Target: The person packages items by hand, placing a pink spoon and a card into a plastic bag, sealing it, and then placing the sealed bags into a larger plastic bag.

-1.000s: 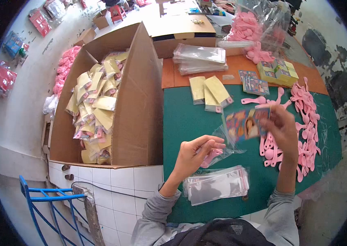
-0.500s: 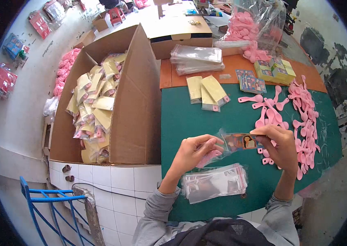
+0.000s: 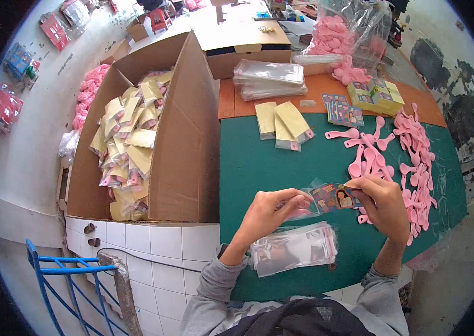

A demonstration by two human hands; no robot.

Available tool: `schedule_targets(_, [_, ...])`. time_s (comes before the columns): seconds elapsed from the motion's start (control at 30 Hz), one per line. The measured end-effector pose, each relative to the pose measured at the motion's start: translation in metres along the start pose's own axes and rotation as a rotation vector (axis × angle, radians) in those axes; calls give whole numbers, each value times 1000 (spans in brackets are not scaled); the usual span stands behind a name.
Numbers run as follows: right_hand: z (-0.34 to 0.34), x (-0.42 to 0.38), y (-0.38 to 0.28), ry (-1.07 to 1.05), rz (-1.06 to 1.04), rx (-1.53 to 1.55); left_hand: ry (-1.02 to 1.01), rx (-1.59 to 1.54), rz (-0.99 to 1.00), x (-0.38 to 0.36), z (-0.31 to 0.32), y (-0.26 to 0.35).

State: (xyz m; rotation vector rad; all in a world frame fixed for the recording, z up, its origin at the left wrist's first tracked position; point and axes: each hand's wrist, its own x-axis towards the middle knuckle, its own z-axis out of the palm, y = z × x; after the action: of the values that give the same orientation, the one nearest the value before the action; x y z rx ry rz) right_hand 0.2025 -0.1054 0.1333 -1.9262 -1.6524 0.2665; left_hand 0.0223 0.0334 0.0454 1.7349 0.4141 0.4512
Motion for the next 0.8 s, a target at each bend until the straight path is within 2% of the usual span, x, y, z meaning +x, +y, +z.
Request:
schedule_targets(0.1, [0,0,2,-21,-47,28,7,-12,-10,0,2,-2])
schedule_targets(0.17, [1,0,1,-2,1,17,-11,53,10,0,2,-3])
schedule_targets(0.3, [-3,0,3,-11,28,-29,35,-130,-23,0,5,-3])
schedule_targets(0.37, [-1,1,4,-31,-36,-15,31,-162,-48,0,7,-5])
schedule_targets(0.6, [-5,5,9,-54,-48,95,70,-94,-26,-1,6,-7])
schedule_targets(0.8, [-3,5,11,-89,-33,38,75,-79,-2,-1,11,-20])
